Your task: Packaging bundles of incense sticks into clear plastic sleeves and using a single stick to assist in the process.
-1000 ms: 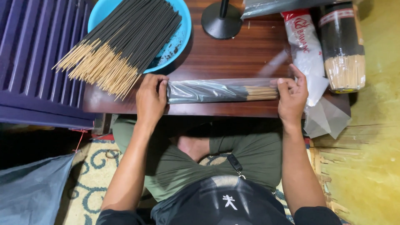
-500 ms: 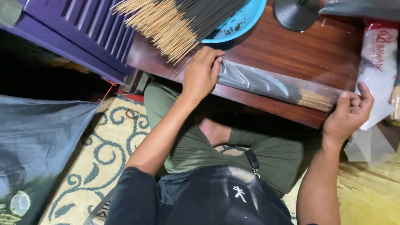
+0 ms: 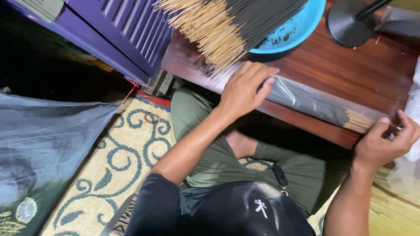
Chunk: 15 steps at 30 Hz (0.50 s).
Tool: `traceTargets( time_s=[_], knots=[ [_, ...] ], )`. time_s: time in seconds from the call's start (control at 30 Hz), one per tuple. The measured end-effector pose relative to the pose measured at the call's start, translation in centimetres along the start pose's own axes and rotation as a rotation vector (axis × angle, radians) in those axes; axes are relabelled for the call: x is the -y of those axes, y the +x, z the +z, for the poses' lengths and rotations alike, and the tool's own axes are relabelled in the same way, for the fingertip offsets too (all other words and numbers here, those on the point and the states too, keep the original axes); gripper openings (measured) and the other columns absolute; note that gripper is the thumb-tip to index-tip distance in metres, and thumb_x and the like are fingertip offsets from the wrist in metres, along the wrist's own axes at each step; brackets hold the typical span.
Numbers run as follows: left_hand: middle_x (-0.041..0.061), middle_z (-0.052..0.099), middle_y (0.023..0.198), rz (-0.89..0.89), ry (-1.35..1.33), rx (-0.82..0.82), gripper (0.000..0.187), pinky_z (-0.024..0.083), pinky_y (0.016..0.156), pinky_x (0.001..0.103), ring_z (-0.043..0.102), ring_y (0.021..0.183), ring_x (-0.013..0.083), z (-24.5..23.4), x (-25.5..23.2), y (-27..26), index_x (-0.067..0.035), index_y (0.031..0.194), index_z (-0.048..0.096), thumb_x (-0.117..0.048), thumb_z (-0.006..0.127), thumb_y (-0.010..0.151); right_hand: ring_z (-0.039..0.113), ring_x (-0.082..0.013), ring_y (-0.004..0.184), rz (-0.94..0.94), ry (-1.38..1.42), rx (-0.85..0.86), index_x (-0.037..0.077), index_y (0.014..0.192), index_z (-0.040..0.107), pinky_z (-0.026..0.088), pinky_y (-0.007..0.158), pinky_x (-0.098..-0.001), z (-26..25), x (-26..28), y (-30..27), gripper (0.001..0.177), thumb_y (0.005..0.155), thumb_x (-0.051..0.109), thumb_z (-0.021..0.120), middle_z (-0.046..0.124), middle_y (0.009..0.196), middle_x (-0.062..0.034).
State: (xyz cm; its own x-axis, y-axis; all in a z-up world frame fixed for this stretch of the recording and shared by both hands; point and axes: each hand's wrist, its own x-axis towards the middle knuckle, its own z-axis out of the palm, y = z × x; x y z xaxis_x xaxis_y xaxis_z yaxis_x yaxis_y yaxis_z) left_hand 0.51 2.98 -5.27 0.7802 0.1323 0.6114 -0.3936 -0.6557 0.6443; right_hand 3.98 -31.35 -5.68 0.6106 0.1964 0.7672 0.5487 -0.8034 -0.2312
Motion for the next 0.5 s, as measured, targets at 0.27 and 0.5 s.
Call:
traceTargets(
  time_s=[0.27, 0.5],
  knots=[
    [0.0, 0.066, 0.106, 0.065, -0.056, -0.003, 0.024, 0.052, 0.09, 0.034, 0.061, 0.1, 0.021, -0.1, 0.9, -0.5, -0.013, 0.118, 0.068, -0.015, 0.067, 0.095, 0.057, -0.046, 0.105, -0.08, -0.069, 0.012, -0.024, 0.123, 0.064, 0.048, 0.094, -0.0523, 0.5, -0.3, 0.0, 0.023, 0.1, -0.019, 0.061, 0.061, 0.118, -0.0347],
    [0.006, 0.063, 0.107, 0.254, -0.225, 0.117, 0.025, 0.05, 0.088, 0.034, 0.057, 0.096, 0.0221, -4.2, -2.9, -3.0, -0.009, 0.122, 0.065, -0.016, 0.068, 0.098, 0.065, -0.049, 0.103, -0.127, -0.016, 0.063, -0.032, 0.132, 0.065, 0.053, 0.096, -0.0515, 0.1, -0.6, 2.4, 0.024, 0.111, -0.024, 0.057, 0.069, 0.121, -0.0429]
  ],
)
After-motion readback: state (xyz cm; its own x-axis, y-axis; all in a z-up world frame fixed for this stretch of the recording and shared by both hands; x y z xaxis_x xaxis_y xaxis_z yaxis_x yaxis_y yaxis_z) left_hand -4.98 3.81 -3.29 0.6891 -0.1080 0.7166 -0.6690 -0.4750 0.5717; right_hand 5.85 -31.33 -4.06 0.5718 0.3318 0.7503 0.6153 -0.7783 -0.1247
